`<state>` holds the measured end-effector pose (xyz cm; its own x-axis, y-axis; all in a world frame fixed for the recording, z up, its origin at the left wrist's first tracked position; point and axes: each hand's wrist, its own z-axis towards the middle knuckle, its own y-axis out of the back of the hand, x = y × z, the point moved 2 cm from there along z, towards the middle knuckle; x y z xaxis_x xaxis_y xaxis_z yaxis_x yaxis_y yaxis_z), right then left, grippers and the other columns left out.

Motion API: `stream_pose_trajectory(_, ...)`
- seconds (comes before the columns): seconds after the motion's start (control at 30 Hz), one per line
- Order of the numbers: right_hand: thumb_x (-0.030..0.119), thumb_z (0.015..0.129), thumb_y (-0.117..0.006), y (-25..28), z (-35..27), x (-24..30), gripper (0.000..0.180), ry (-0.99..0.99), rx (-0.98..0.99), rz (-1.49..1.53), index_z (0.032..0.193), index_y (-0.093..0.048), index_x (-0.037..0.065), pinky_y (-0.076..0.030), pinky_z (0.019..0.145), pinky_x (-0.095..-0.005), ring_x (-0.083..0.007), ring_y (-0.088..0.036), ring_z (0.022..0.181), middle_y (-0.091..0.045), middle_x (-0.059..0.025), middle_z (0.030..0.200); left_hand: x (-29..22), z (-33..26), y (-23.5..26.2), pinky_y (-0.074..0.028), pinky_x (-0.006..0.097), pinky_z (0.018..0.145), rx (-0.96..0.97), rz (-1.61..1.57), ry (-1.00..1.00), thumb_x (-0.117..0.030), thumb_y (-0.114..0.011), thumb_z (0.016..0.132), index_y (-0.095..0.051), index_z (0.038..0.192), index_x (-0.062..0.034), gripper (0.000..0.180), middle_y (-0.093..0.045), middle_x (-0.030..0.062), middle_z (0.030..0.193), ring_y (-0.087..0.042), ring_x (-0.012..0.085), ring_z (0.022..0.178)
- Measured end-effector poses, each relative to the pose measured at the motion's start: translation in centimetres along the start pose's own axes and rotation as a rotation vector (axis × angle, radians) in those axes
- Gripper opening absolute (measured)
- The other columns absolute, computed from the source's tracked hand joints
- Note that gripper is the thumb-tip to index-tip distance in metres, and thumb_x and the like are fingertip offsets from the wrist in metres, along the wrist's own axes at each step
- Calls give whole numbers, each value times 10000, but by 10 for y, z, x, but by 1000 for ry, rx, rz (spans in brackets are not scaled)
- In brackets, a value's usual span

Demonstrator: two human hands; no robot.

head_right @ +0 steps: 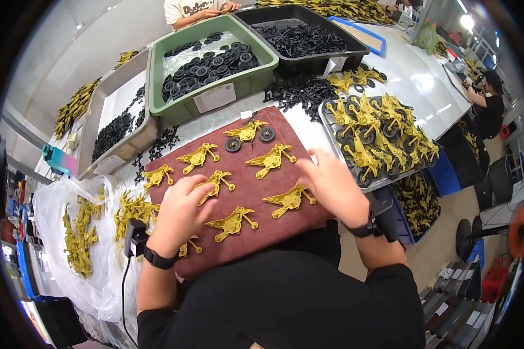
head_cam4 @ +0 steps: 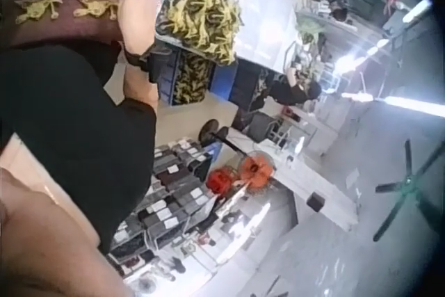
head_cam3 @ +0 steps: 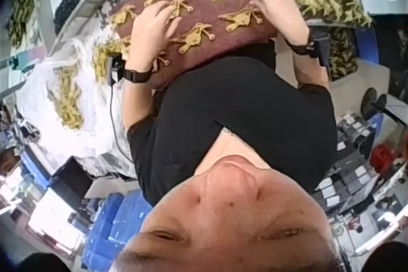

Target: Assembling small yellow toy motorcycle frames by attaching black plastic wheels.

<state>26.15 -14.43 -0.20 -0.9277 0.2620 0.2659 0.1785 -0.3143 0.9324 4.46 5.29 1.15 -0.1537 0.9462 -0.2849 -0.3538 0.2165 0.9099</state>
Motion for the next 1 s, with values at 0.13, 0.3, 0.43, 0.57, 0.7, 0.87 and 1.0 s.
stream_pose_trajectory(0.13, 85, 811, -617, 11, 64, -46, 134, 5, -153, -24, 932, -655, 43, -480, 816, -386, -311, -584, 923, -599, -136, 962, 14, 21, -9, -448, 418, 893, 64, 23, 10, -208, -679, 790, -586, 1101, -22, 374, -569, 143, 1181, -542, 312, 1092)
stream_pose_trajectory(0.3, 23, 770, -568, -19, 147, -96, 158, 29, -92, -45, 874, -681, 58, -497, 770, -375, -311, -612, 881, -632, -141, 860, 31, 31, -28, -407, 443, 966, 155, 122, 65, -257, -661, 817, -498, 1230, -10, 508, -465, 180, 1333, -462, 329, 1218)
stream_pose_trajectory(0.43, 71, 756, -614, -48, 180, -115, 134, -43, 45, -229, 870, -686, 82, -506, 739, -399, -305, -620, 861, -640, -127, 866, 45, 31, -35, -358, 487, 1015, 212, 156, 176, -350, -611, 857, -484, 1247, 11, 547, -409, 193, 1386, -374, 330, 1304)
stream_pose_trajectory(0.57, 78, 712, -625, -74, 186, -133, 125, -107, -7, -304, 815, -680, 121, -513, 691, -414, -314, -618, 857, -615, -100, 871, 41, 29, -39, -334, 479, 1040, 247, 115, 111, -382, -596, 865, -445, 1285, 26, 605, -387, 203, 1402, -344, 334, 1321)
stream_pose_trajectory(0.7, 113, 743, -609, -73, 185, -131, 105, 18, -65, -459, 801, -690, 148, -502, 686, -408, -271, -625, 854, -632, -59, 839, 45, 29, -41, -327, 475, 1048, 264, 79, 124, -419, -594, 860, -408, 1317, 53, 683, -349, 222, 1424, -309, 339, 1343)
stream_pose_trajectory(0.87, 121, 814, -588, -55, 187, -113, 124, -70, -119, -380, 913, -660, 105, -502, 679, -401, -278, -634, 807, -652, -96, 849, 54, 29, -48, -317, 477, 1059, 292, 106, 179, -506, -612, 817, -382, 1330, 78, 811, -338, 233, 1429, -297, 336, 1353)
stream_pose_trajectory(1.0, 31, 846, -570, -54, 194, -71, 225, -159, 4, 453, 1066, -610, 7, -527, 658, -329, -234, -652, 720, -660, -136, 833, 59, 30, -54, -319, 465, 1063, 248, 107, 183, -548, -616, 789, -387, 1322, 88, 861, -344, 240, 1422, -298, 339, 1352)
